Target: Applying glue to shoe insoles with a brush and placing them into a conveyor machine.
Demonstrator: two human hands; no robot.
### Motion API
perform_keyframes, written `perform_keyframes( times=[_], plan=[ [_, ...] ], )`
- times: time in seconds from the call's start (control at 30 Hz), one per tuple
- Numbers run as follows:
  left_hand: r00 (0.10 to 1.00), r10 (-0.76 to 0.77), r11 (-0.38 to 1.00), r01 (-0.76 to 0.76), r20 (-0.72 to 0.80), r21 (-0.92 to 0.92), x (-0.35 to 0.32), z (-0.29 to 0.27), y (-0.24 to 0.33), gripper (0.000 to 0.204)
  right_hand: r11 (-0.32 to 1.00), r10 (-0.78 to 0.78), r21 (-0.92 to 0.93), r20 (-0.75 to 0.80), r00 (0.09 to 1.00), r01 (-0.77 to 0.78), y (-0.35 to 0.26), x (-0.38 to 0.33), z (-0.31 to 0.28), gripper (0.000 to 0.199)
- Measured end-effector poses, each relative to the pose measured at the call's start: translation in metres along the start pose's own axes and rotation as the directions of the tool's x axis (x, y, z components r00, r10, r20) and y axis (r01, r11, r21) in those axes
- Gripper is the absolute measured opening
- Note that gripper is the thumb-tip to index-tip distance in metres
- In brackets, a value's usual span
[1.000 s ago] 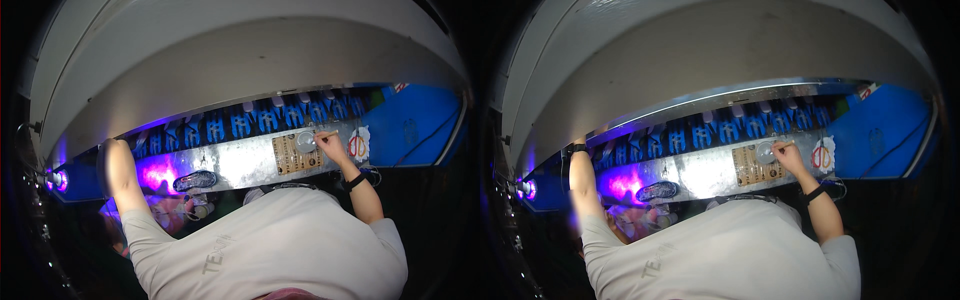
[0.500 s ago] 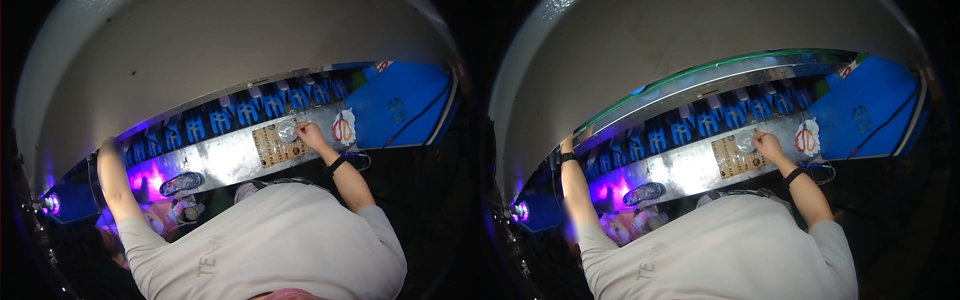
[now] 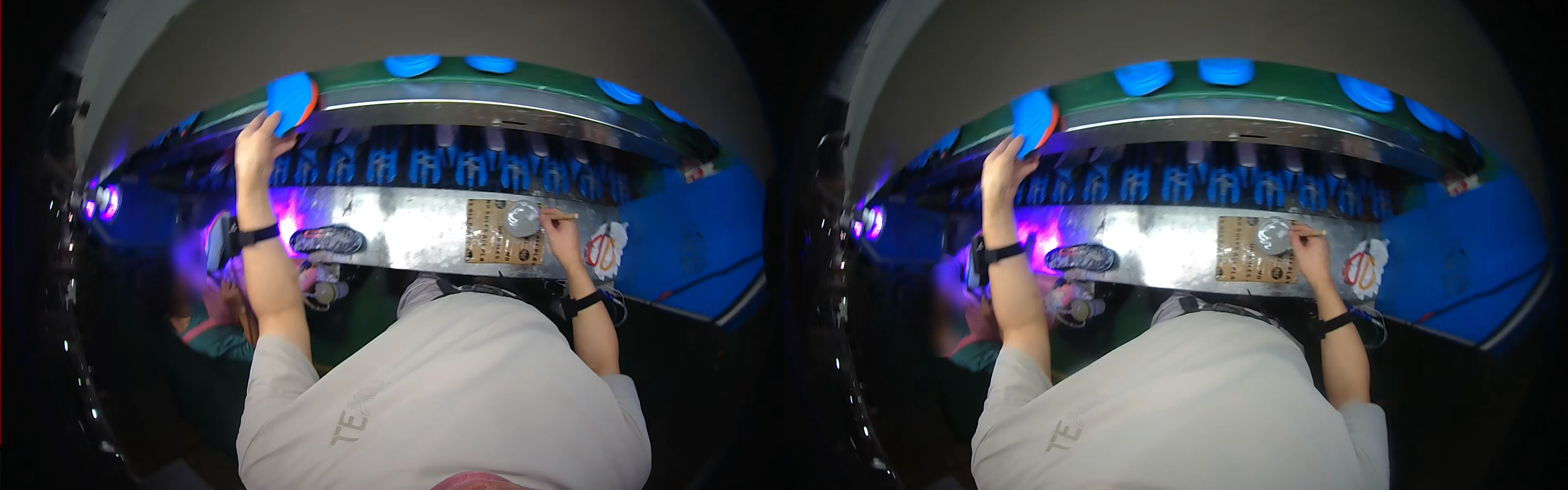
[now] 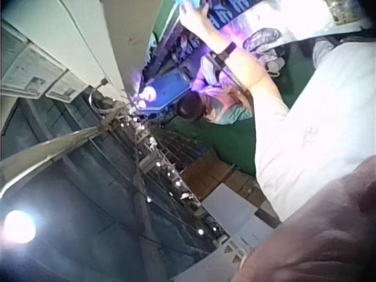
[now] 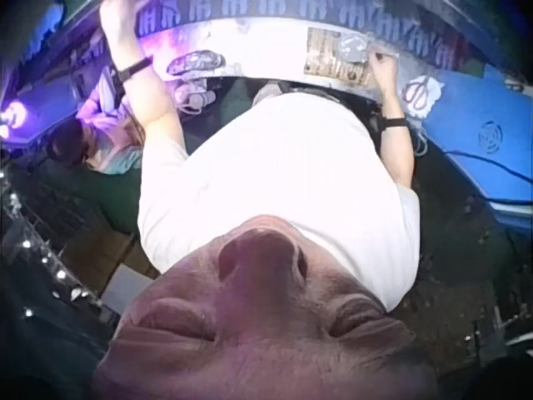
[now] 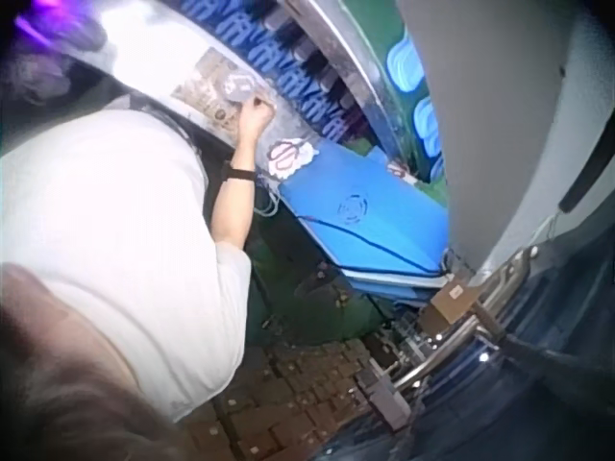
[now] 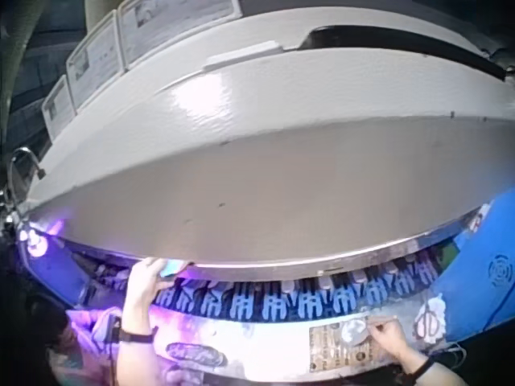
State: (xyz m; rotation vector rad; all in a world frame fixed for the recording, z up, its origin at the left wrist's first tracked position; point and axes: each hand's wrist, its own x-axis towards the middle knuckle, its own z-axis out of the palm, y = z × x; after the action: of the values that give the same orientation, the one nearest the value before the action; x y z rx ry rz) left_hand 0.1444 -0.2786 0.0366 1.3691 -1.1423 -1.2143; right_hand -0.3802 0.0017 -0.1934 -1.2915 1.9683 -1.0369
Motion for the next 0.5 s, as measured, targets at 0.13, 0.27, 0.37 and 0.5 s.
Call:
perform_keyframes(
  times=[0.13,0.27,0.37,0.5],
  plan=[
    [0.998,-0.053,0.919,0.056,0.019,-0.390,-0.009,-0.014,-0.023,0.022,0.997,-0.017,0.074,0.051,0.999,0.013,-0.030,-0.005,-0.007,0.017],
    [0.987,0.049,0.628,0.088,0.152,-0.773,-0.064,0.014,-0.028,0.051,0.981,-0.144,0.127,-0.008,0.990,0.144,-0.056,-0.013,-0.015,0.018],
    [0.858,0.206,0.340,0.388,0.470,-0.857,-0.089,0.037,-0.027,0.084,0.988,-0.054,0.150,0.047,0.997,0.046,-0.036,-0.010,-0.017,0.019],
    [0.837,0.185,0.146,0.495,0.515,-0.856,-0.085,0.046,-0.034,0.081,0.989,-0.052,0.145,0.085,0.995,0.040,-0.060,-0.015,-0.022,0.020]
  ],
)
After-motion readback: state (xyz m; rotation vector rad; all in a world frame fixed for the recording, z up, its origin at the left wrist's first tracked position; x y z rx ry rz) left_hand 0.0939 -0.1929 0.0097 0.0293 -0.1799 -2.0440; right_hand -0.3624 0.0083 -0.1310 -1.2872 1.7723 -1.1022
